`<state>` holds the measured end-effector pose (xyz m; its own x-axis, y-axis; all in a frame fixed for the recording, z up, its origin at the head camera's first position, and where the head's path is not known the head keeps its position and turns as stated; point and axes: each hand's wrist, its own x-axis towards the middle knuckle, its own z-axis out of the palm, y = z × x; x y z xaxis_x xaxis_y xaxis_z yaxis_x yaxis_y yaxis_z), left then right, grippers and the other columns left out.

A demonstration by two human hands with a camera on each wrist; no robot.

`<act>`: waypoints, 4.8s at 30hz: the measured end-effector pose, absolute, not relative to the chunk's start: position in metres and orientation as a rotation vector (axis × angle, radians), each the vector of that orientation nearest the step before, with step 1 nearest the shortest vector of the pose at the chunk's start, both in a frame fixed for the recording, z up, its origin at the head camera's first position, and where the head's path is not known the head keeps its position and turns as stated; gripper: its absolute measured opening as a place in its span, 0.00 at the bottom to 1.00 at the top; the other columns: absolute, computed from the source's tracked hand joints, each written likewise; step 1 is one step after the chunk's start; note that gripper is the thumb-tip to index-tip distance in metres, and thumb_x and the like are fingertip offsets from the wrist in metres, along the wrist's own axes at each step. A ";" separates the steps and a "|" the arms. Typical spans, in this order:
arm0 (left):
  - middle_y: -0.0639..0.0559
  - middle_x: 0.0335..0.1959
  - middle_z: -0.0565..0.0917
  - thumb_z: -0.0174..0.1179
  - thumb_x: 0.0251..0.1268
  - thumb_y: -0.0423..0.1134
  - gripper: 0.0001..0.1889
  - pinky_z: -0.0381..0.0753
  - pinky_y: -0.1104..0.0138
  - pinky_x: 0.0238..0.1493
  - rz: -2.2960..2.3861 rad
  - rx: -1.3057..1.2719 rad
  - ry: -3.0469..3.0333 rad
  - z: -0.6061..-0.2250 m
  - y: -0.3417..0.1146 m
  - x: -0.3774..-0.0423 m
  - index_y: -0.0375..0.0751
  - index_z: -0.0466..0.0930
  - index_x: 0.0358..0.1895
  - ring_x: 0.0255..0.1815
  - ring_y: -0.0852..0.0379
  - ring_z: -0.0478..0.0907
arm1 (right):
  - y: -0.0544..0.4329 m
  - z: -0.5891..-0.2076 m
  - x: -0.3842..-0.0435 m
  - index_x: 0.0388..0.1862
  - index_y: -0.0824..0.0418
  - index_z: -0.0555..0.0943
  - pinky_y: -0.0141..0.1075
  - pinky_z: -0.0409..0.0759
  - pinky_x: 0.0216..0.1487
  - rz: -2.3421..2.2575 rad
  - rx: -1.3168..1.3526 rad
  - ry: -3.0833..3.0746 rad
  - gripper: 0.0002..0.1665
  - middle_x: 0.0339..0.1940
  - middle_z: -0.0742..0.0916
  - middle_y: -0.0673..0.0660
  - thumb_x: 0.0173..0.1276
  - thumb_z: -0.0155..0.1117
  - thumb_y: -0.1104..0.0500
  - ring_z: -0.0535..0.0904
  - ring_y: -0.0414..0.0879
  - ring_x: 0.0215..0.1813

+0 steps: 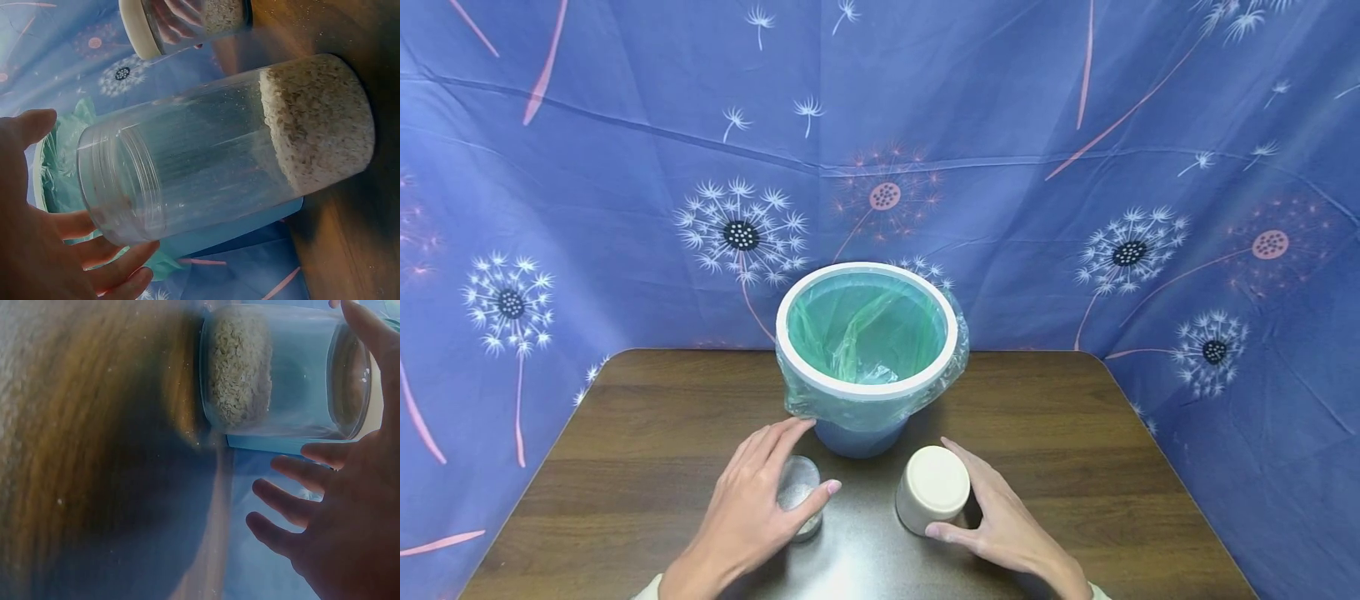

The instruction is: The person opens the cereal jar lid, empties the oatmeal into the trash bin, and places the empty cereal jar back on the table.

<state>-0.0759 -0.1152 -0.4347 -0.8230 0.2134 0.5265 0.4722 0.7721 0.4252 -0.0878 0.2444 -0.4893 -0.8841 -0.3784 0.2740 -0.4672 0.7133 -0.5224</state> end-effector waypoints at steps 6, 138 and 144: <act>0.55 0.69 0.80 0.71 0.62 0.67 0.41 0.70 0.49 0.72 -0.758 -0.527 -2.520 -0.433 -0.110 -0.076 0.48 0.78 0.73 0.69 0.50 0.77 | 0.244 -0.491 -0.087 0.86 0.53 0.65 0.63 0.74 0.68 0.911 0.692 -2.752 0.65 0.80 0.75 0.50 0.55 0.82 0.29 0.74 0.57 0.77; 0.63 0.57 0.82 0.74 0.61 0.50 0.21 0.77 0.72 0.58 -1.339 -1.150 -2.137 -0.454 0.014 -0.095 0.55 0.84 0.57 0.61 0.65 0.77 | 0.210 -0.475 -0.071 0.69 0.49 0.77 0.39 0.86 0.49 1.556 0.829 -2.519 0.55 0.53 0.88 0.48 0.38 0.89 0.65 0.86 0.43 0.48; 0.65 0.57 0.82 0.74 0.62 0.50 0.18 0.77 0.72 0.58 -1.329 -1.092 -2.124 -0.450 0.017 -0.091 0.57 0.85 0.55 0.60 0.66 0.76 | 0.208 -0.473 -0.071 0.70 0.49 0.77 0.39 0.85 0.49 1.460 0.818 -2.488 0.59 0.53 0.88 0.48 0.32 0.90 0.65 0.85 0.41 0.48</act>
